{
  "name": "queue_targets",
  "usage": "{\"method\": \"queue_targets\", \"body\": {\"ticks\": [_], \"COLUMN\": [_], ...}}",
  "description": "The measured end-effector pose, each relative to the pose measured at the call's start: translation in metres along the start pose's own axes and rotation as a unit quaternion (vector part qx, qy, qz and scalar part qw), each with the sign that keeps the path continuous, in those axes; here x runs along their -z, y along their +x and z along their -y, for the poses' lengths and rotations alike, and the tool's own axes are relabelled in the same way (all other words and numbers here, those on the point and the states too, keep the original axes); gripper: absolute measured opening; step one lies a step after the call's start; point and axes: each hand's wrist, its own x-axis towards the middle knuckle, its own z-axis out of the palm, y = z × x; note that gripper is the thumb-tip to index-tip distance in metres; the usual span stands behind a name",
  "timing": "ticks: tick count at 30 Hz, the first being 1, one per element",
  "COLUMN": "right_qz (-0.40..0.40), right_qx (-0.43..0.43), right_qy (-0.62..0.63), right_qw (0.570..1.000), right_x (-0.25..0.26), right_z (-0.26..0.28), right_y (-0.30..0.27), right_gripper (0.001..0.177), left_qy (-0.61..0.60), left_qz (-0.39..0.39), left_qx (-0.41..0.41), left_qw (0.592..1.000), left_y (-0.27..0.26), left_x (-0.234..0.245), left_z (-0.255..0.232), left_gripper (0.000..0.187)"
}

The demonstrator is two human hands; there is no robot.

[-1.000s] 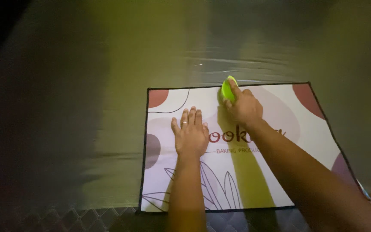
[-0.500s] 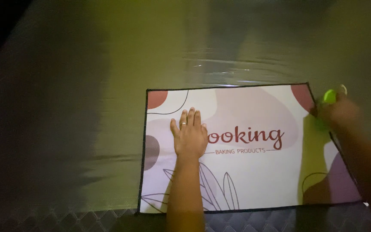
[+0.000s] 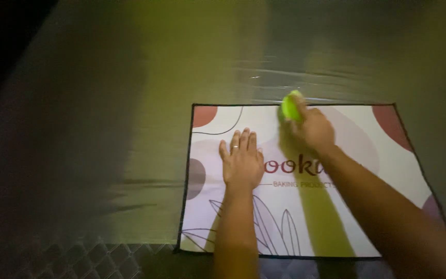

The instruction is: Cleaning a kitchen mat using a small green cloth on top of a bed.

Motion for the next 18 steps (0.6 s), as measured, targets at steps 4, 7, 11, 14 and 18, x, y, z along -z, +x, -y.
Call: {"method": "queue_targets", "body": {"ticks": [4, 7, 11, 14, 18], "right_qz": [0.019, -0.043, -0.085, -0.089, -0.053], "right_qx": [-0.08, -0.132, -0.228, -0.216, -0.174], "right_qy": [-0.043, -0.052, 0.002, -0.026, -0.019], "right_qw": [0.996, 0.989, 0.97, 0.972, 0.983], "right_x": [0.003, 0.026, 0.05, 0.067, 0.044], "right_z": [-0.089, -0.159, -0.216, -0.242, -0.176], "right_y": [0.014, -0.004, -0.028, -0.043, -0.045], "right_gripper": [0.076, 0.076, 0.074, 0.078, 0.075], "left_qy": [0.003, 0.005, -0.009, -0.008, -0.034], "left_qz": [-0.019, -0.007, -0.001, -0.005, -0.044], "left_qx": [-0.008, -0.008, -0.002, -0.009, -0.03], "left_qw": [1.0, 1.0, 1.0, 1.0, 0.998], "left_y": [-0.004, -0.002, -0.002, 0.0, 0.005], "left_x": [0.005, 0.009, 0.008, -0.007, -0.029], "left_z": [-0.001, -0.003, -0.001, 0.001, 0.009], "left_gripper": [0.056, 0.057, 0.056, 0.057, 0.059]}}
